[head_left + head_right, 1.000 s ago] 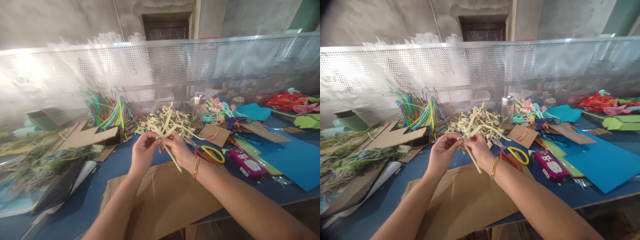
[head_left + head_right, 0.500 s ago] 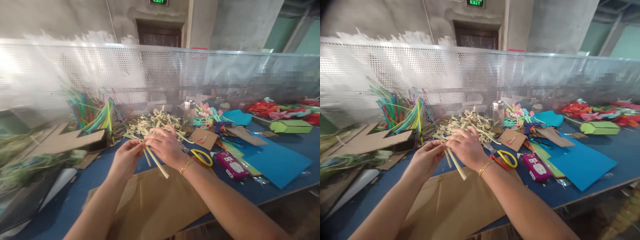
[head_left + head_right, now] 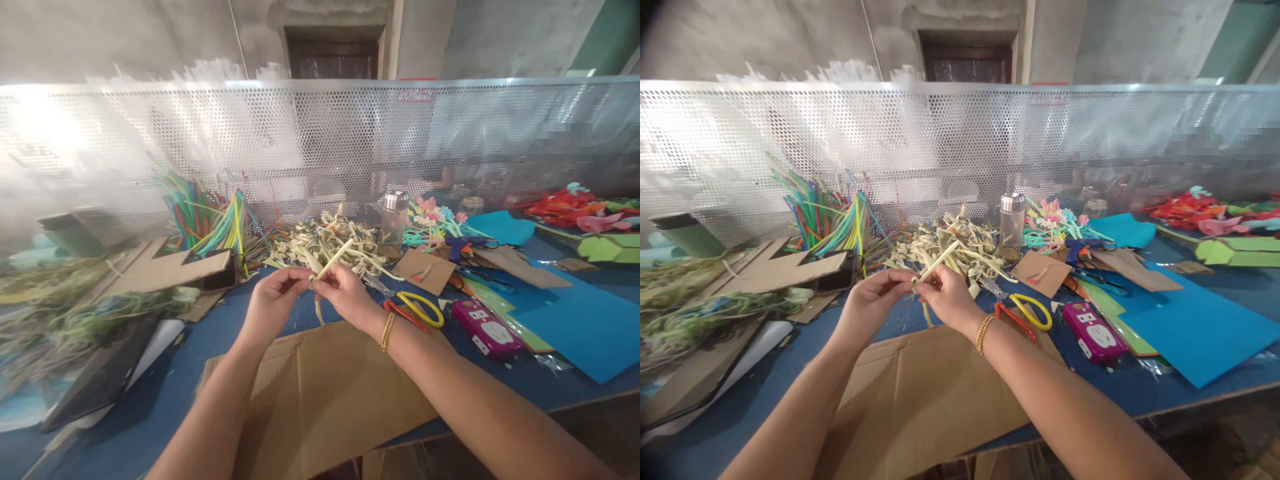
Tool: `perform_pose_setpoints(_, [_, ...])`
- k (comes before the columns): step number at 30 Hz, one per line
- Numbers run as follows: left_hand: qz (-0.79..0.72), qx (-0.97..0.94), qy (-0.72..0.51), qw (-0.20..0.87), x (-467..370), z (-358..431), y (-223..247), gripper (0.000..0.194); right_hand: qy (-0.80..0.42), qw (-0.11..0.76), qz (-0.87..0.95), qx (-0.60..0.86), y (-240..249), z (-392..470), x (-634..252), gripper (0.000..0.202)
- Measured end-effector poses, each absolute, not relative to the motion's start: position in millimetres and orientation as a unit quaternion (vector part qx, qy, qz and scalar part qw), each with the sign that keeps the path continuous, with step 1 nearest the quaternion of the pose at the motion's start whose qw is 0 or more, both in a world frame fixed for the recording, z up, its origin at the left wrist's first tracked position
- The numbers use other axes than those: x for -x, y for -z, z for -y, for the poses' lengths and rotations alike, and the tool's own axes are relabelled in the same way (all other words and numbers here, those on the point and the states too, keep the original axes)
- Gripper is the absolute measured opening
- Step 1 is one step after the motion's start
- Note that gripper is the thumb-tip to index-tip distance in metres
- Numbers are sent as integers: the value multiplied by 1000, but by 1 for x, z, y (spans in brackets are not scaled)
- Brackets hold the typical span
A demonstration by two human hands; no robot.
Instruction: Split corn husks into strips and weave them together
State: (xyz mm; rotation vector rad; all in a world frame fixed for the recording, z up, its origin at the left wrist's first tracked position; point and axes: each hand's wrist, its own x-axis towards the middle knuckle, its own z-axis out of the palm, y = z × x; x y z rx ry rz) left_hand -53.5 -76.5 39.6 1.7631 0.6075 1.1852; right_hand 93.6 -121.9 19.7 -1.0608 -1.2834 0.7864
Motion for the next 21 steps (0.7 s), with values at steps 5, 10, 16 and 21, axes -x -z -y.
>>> perform_pose_setpoints(5, [-233, -754, -444, 424, 57, 73, -44, 8, -370, 575, 585, 436, -17, 120, -99, 16])
perform_pose_setpoints(10, [-244, -794, -446, 333, 57, 70, -41, 8, -88, 459, 709, 529, -28, 126, -112, 4])
perform_pose_setpoints(16, [-278, -737, -481, 385, 53, 75, -39, 15, 7, 469, 715, 519, -34, 127, -113, 7])
perform_pose_setpoints(21, [-259, -706, -434, 496, 50, 78, -36, 20, -115, 574, 647, 489, -25, 123, -104, 13])
